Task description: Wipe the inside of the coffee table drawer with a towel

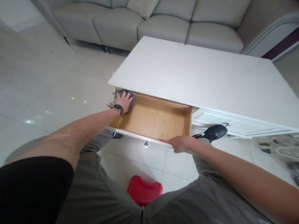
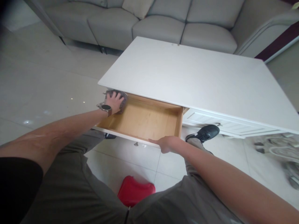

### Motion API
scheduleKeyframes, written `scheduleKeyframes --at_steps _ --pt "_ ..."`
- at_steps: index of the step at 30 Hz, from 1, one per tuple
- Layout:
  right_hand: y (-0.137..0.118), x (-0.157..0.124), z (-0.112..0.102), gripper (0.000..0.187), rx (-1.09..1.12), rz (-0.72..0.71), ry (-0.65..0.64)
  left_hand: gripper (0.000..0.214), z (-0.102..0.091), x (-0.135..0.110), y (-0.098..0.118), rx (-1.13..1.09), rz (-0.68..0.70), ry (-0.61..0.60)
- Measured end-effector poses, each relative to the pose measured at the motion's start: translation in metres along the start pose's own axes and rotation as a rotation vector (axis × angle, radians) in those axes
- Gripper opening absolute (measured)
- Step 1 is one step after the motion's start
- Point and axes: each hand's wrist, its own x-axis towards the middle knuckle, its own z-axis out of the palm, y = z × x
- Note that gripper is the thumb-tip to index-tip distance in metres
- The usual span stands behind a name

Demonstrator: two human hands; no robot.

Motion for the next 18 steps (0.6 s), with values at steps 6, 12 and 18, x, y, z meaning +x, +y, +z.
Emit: scheduleKeyframes --at_steps 6,12,18 --pt "-0.001 0.002 0.003 0.115 0.01 0.02 -0.046 0.072 0.036 0.003 0.004 -0.028 0.131 -0.012" --pt "-0.003 0.001 0.003 0.116 0.017 0.011 -0.046 0.067 0.036 0.023 -0.002 -0.125 0.165 -0.048" --pt "-0.002 -0.001 0.001 0.115 0.023 0.003 -0.044 0.061 0.029 0.044 0.006 -0.255 0.146 -0.187"
